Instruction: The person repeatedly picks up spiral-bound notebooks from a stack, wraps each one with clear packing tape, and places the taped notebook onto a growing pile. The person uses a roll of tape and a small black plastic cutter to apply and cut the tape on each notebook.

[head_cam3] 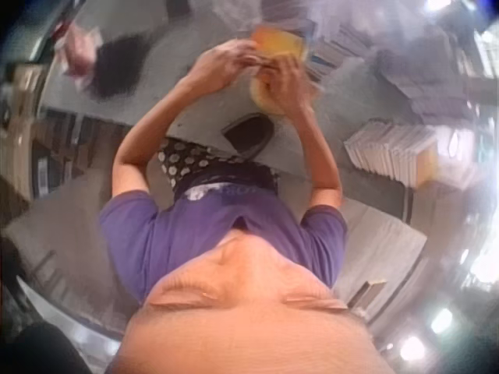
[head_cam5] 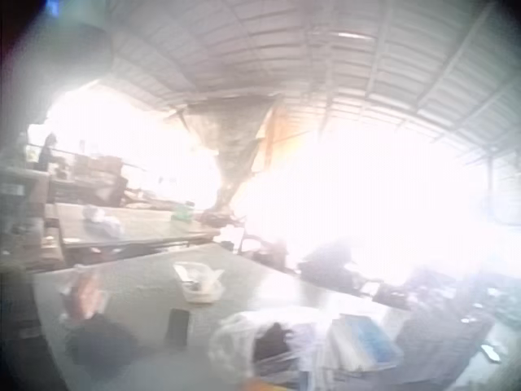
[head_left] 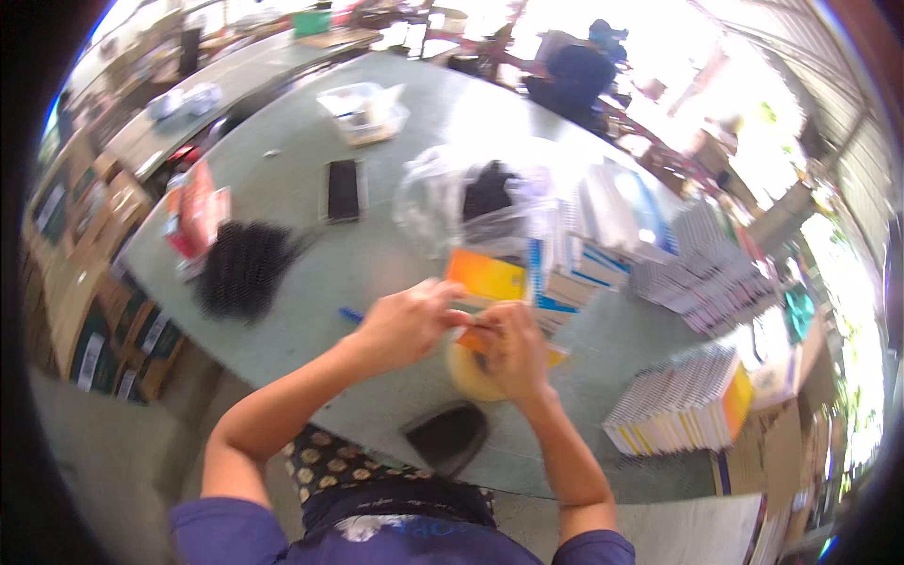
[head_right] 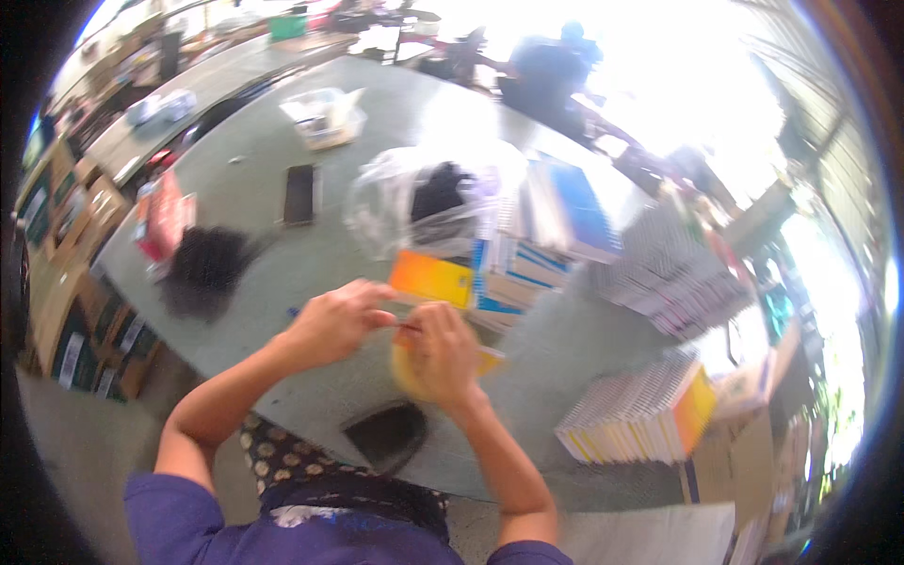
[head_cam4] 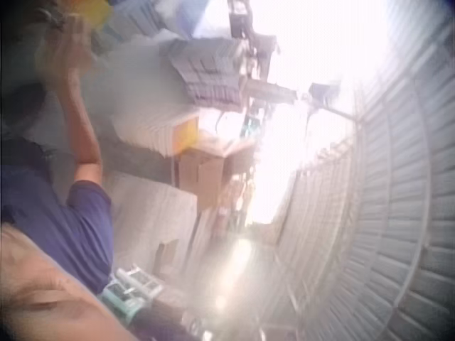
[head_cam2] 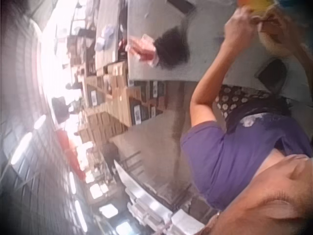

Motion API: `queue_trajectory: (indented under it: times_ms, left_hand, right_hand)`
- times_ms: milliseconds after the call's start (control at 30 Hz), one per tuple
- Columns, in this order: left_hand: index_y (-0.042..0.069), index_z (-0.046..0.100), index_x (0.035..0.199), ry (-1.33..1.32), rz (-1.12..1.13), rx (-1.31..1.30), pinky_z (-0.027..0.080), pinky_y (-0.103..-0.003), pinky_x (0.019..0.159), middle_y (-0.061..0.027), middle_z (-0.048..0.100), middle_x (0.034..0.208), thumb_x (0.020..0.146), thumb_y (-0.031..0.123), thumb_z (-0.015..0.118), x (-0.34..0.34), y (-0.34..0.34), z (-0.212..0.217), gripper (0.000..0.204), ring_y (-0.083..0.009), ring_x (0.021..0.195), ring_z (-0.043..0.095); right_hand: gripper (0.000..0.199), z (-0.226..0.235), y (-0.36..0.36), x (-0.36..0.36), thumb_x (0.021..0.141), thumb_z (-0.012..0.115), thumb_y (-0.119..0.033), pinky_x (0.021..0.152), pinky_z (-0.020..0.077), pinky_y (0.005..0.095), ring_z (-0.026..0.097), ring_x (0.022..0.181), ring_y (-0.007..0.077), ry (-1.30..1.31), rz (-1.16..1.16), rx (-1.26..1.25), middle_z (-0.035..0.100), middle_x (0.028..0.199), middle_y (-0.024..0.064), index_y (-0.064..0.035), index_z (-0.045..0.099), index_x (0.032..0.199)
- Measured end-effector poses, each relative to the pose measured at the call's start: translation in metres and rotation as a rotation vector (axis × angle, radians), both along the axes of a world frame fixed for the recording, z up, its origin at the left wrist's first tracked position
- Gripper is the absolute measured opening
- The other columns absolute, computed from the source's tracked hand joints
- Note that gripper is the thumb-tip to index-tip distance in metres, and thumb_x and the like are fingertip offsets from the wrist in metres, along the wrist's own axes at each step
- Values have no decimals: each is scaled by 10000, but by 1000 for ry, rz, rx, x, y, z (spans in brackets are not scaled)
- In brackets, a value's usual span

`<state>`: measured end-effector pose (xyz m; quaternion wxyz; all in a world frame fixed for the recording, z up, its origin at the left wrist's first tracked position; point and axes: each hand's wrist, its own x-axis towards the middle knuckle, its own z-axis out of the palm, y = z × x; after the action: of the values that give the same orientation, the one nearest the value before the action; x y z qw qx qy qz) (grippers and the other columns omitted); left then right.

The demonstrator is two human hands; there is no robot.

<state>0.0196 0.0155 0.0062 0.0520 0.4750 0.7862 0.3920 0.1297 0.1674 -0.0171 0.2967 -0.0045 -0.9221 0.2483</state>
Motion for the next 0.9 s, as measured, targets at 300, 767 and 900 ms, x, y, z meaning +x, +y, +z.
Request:
queue_trajectory:
  times_ms: [300, 767, 900]
  left_hand:
    - [60, 564, 932, 328, -110, -143, 461, -401, 717, -145, 565, 846, 797, 281, 648, 67, -4, -33, 271, -321, 768, 550]
    - [147, 623, 1037, 340, -205, 25, 506, -379, 608, -99, 547, 818, 688, 50, 694, 43, -6, -17, 370, -269, 726, 576]
    - [140, 642, 1025, 464, 196, 399, 516, -359, 655, -90, 564, 846, 679, 18, 692, 28, 6, 16, 370, -254, 778, 578]
  right_hand:
    - [179, 19, 2, 9, 785, 652, -91, 740, 484, 361, 613, 833, 303, -30, -110, -131, 622, 865, 126, -60, 605, 955]
    - [261, -30, 42, 50, 752, 687, 39, 730, 505, 232, 613, 782, 109, -68, -9, -896, 680, 911, 81, 9, 676, 1011]
    - [245, -38, 35, 52, 745, 695, 35, 720, 504, 230, 609, 775, 102, -2, 26, -1005, 680, 894, 69, 19, 676, 989]
